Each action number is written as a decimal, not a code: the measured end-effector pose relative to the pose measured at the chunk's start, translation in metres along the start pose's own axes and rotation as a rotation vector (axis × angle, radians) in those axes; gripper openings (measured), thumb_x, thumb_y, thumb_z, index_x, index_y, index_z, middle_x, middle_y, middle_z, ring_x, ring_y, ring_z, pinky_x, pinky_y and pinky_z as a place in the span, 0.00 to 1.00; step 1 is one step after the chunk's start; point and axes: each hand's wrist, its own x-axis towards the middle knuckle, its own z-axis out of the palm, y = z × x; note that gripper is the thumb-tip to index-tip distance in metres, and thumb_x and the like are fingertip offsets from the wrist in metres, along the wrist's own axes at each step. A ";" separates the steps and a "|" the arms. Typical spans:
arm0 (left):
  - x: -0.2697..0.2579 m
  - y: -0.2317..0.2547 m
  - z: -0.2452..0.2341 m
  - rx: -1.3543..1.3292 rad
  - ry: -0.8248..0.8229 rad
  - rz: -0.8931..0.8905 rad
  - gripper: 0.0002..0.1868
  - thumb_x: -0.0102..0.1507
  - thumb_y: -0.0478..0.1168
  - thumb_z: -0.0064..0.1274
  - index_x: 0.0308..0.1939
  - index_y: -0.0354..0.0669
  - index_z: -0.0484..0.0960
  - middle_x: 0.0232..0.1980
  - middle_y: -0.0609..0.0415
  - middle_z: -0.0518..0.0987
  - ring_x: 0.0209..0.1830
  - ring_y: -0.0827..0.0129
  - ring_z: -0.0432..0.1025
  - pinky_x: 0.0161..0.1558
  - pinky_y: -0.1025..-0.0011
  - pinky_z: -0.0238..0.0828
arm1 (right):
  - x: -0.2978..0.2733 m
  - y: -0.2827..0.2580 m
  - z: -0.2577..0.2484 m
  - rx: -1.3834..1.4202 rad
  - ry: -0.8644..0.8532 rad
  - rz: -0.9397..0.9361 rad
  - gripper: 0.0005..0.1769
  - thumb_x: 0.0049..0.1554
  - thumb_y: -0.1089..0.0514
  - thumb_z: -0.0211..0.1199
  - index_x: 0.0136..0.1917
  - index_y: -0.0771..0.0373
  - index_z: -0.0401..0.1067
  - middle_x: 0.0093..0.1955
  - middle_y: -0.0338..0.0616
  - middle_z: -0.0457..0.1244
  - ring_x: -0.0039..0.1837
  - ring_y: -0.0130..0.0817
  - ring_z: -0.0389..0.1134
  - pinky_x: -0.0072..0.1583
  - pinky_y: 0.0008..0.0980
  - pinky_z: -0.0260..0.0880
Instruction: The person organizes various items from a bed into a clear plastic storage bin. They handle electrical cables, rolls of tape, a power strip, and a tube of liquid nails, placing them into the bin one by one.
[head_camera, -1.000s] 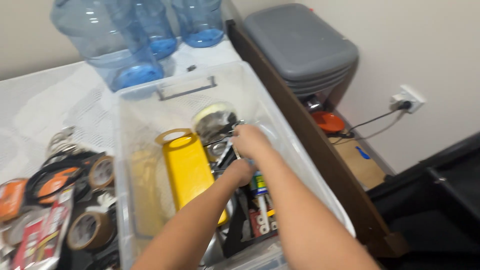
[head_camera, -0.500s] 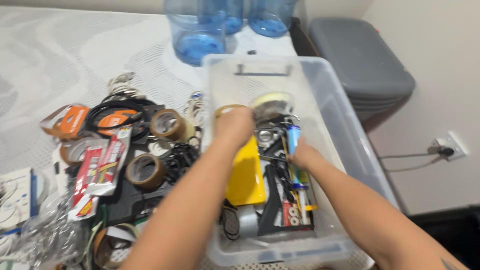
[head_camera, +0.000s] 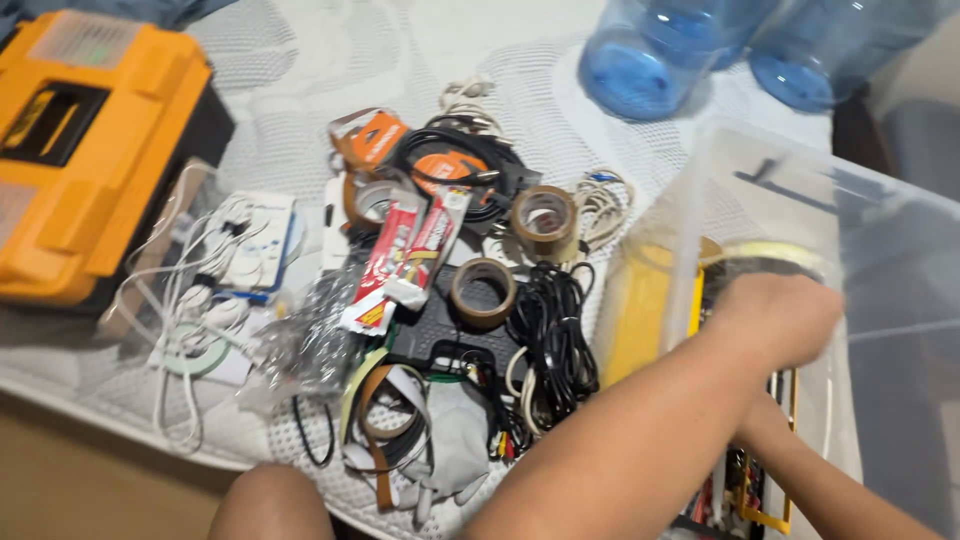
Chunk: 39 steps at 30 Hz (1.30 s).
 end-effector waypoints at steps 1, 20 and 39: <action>-0.001 0.001 -0.003 -0.006 0.025 0.001 0.14 0.57 0.36 0.50 0.42 0.47 0.89 0.48 0.46 0.86 0.48 0.54 0.82 0.46 0.57 0.80 | 0.000 -0.005 -0.006 0.037 0.002 -0.010 0.38 0.51 0.52 0.61 0.72 0.67 0.61 0.61 0.57 0.66 0.62 0.52 0.68 0.61 0.43 0.68; -0.224 -0.142 -0.044 -0.022 0.380 -0.762 0.20 0.66 0.53 0.52 0.42 0.38 0.80 0.41 0.41 0.82 0.43 0.45 0.77 0.45 0.50 0.72 | -0.061 -0.158 -0.065 -0.023 0.278 -0.291 0.23 0.58 0.48 0.66 0.63 0.61 0.76 0.50 0.55 0.72 0.45 0.43 0.72 0.51 0.42 0.72; -0.167 -0.117 -0.019 0.089 -0.038 -0.807 0.35 0.65 0.61 0.54 0.61 0.31 0.73 0.58 0.35 0.78 0.56 0.47 0.76 0.54 0.55 0.74 | -0.030 -0.118 -0.059 0.010 0.225 -0.151 0.26 0.58 0.45 0.65 0.65 0.59 0.77 0.46 0.54 0.73 0.45 0.44 0.74 0.52 0.42 0.73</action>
